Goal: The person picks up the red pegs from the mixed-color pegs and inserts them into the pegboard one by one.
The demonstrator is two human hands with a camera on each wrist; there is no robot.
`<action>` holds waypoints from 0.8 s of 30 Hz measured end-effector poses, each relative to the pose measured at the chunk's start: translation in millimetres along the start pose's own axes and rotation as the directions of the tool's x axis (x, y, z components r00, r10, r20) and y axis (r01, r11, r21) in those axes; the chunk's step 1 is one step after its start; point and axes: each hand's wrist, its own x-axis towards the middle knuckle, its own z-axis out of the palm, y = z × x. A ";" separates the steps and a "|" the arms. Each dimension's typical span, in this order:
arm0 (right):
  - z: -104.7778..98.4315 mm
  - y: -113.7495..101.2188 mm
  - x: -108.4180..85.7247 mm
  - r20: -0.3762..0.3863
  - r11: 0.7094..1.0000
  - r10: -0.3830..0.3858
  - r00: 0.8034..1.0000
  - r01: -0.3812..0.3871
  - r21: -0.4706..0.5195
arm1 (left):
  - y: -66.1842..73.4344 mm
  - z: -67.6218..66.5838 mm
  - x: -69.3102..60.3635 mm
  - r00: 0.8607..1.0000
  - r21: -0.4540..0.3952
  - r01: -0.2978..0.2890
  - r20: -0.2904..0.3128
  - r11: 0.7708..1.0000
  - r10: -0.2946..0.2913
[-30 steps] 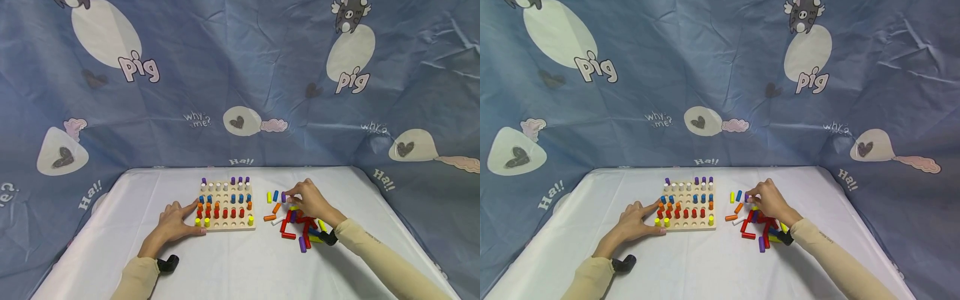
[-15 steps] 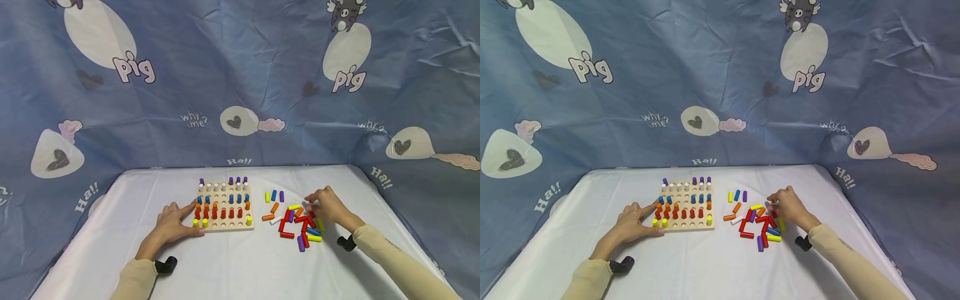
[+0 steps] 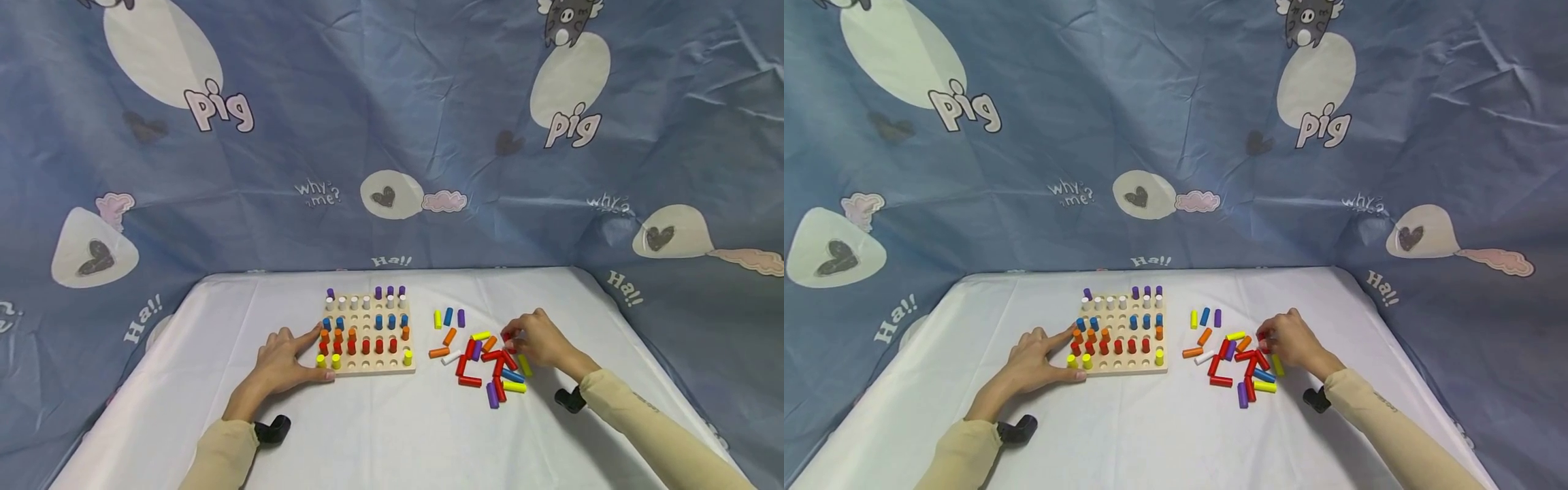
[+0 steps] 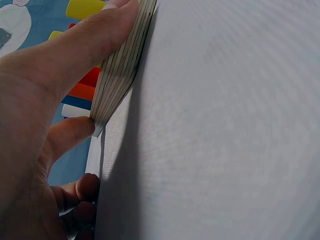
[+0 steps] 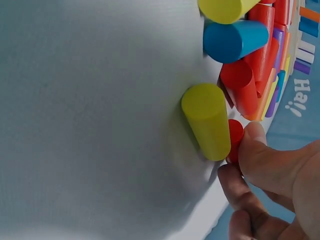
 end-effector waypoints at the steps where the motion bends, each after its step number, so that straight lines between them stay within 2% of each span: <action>1: -0.1 -0.2 0.3 0.002 1.000 0.003 1.000 -0.003 0.000 | 0.0 -0.1 0.2 1.000 0.000 0.002 0.000 1.000 -0.002; 6: 0.0 -1.5 0.5 0.009 0.999 0.044 0.999 -0.044 0.011 | 0.7 -1.0 0.2 1.000 -0.008 0.002 0.003 1.000 -0.002; 14: -1.6 -7.6 1.4 0.001 0.983 0.161 0.987 -0.160 0.088 | 0.7 -1.3 -1.9 1.000 -0.014 -0.003 -0.011 1.000 0.003; 17: -3.0 -10.4 2.5 -0.034 0.982 0.166 0.986 -0.162 0.098 | 0.4 -0.9 -1.9 1.000 -0.014 -0.001 -0.008 1.000 0.001; 24: -7.7 -26.5 8.9 -0.161 0.989 0.118 0.980 -0.101 0.111 | -0.7 0.4 -1.2 1.000 -0.010 0.000 -0.007 1.000 0.000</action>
